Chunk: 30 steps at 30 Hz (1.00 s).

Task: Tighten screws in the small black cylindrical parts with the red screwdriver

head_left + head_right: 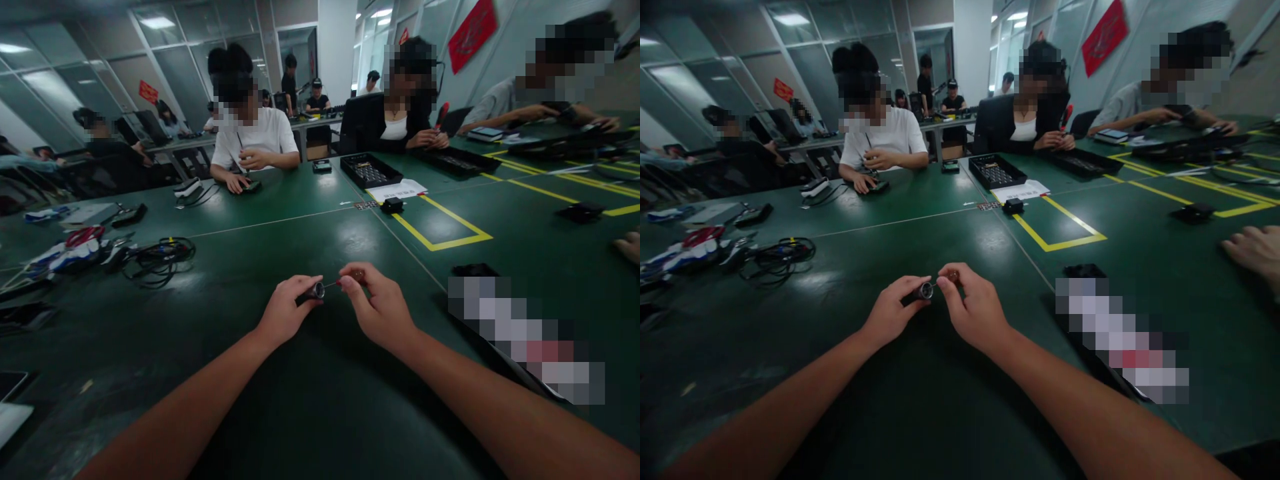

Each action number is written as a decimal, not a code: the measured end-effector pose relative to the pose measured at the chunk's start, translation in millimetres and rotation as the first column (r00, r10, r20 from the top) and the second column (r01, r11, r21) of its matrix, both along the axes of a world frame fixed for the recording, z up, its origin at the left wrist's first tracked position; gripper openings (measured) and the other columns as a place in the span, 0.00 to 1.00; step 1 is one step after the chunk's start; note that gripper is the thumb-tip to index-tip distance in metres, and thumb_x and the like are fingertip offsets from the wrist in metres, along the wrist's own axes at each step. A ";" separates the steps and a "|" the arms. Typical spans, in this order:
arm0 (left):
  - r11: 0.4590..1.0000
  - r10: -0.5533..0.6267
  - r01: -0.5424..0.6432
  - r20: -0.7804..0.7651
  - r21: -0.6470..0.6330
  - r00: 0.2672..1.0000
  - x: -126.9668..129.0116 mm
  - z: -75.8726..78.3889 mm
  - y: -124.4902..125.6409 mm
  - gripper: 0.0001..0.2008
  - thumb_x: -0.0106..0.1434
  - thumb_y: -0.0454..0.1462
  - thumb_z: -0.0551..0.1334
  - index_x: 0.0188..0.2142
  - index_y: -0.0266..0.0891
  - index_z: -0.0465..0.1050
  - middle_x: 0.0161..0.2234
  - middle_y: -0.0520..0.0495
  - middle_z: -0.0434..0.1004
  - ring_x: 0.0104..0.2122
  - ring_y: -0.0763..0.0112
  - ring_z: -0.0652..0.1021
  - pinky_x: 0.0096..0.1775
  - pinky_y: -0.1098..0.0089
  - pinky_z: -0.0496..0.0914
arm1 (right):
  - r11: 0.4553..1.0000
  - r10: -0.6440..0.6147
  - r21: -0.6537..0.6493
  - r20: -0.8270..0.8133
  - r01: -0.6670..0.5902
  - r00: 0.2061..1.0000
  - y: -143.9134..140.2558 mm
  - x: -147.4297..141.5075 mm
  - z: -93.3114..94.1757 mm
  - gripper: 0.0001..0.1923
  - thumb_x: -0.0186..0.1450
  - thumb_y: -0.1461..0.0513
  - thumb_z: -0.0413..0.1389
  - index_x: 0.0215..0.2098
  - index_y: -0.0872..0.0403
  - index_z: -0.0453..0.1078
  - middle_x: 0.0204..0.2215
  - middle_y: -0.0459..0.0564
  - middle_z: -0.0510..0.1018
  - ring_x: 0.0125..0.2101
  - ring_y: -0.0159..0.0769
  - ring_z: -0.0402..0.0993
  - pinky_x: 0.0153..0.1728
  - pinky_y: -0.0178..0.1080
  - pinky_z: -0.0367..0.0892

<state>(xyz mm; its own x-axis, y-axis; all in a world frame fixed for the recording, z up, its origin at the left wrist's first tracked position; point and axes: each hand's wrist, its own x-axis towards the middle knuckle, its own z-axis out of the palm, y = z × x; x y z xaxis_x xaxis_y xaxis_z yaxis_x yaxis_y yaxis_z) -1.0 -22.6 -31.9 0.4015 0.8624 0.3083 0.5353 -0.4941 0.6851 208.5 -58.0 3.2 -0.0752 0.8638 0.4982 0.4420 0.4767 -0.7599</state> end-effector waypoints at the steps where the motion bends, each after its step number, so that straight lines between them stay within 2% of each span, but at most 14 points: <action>1: 1.000 0.000 0.000 0.003 0.000 1.000 -0.5 -0.6 0.4 0.23 0.65 0.32 0.68 0.59 0.46 0.75 0.52 0.44 0.79 0.52 0.59 0.77 0.56 0.54 0.69 | 1.000 -0.018 0.026 0.034 0.017 0.999 -0.8 -0.2 1.7 0.07 0.74 0.56 0.52 0.43 0.49 0.70 0.32 0.48 0.80 0.32 0.39 0.78 0.36 0.41 0.70; 4: 1.000 0.012 -0.012 0.008 -0.011 1.000 -1.8 -0.5 1.1 0.23 0.65 0.33 0.68 0.59 0.47 0.74 0.52 0.45 0.79 0.52 0.59 0.77 0.57 0.54 0.69 | 0.993 -0.085 0.090 0.058 0.080 0.995 -2.1 0.1 4.6 0.06 0.74 0.58 0.51 0.42 0.49 0.69 0.33 0.49 0.79 0.33 0.40 0.78 0.36 0.41 0.70; 7: 0.999 0.025 -0.025 0.016 -0.024 1.000 -1.8 1.4 0.9 0.23 0.65 0.33 0.68 0.59 0.47 0.75 0.52 0.44 0.79 0.52 0.59 0.77 0.56 0.54 0.69 | 0.993 -0.107 0.054 -0.023 0.108 0.994 -1.4 1.5 2.8 0.07 0.74 0.57 0.50 0.43 0.49 0.69 0.32 0.48 0.79 0.32 0.38 0.77 0.36 0.40 0.69; 12: 0.999 0.025 -0.025 0.004 -0.044 1.000 -1.4 3.2 1.0 0.22 0.65 0.33 0.68 0.59 0.47 0.75 0.53 0.44 0.79 0.53 0.57 0.77 0.57 0.52 0.69 | 0.997 -0.054 -0.069 -0.118 0.046 0.992 2.8 2.3 -6.4 0.09 0.75 0.55 0.51 0.44 0.49 0.69 0.32 0.47 0.79 0.32 0.37 0.77 0.36 0.40 0.70; 21: 0.996 0.054 -0.049 0.065 -0.075 0.996 -1.8 4.9 -1.3 0.21 0.66 0.33 0.67 0.58 0.44 0.75 0.54 0.44 0.79 0.54 0.60 0.77 0.58 0.54 0.70 | 0.983 -0.071 -0.186 -0.357 0.004 0.931 7.1 0.6 -13.3 0.10 0.73 0.53 0.54 0.44 0.49 0.70 0.34 0.49 0.81 0.35 0.38 0.79 0.39 0.43 0.74; 25: 0.993 0.069 -0.059 0.099 -0.097 0.993 -1.8 4.5 -1.6 0.21 0.65 0.32 0.67 0.58 0.45 0.75 0.54 0.43 0.79 0.55 0.59 0.77 0.59 0.54 0.70 | 0.978 -0.058 -0.207 -0.412 -0.031 0.909 11.6 1.8 -16.6 0.11 0.71 0.52 0.56 0.43 0.50 0.71 0.33 0.48 0.80 0.34 0.38 0.79 0.39 0.44 0.74; 30: 0.989 0.094 -0.077 0.135 -0.128 0.986 -1.6 7.1 -2.2 0.22 0.65 0.32 0.67 0.58 0.46 0.75 0.54 0.44 0.78 0.55 0.60 0.77 0.59 0.55 0.69 | 0.981 -0.035 -0.188 -0.393 -0.043 0.919 13.8 2.8 -20.5 0.11 0.72 0.51 0.56 0.43 0.49 0.71 0.33 0.47 0.80 0.35 0.38 0.79 0.40 0.44 0.74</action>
<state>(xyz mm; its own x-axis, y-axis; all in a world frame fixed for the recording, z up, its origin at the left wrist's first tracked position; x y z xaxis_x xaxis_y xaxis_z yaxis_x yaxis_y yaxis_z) -2.6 -24.9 -24.8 0.2850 0.9261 0.2470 0.4658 -0.3591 0.8088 211.3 -44.2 -17.4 0.0896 0.9448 0.3153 0.0873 0.3079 -0.9474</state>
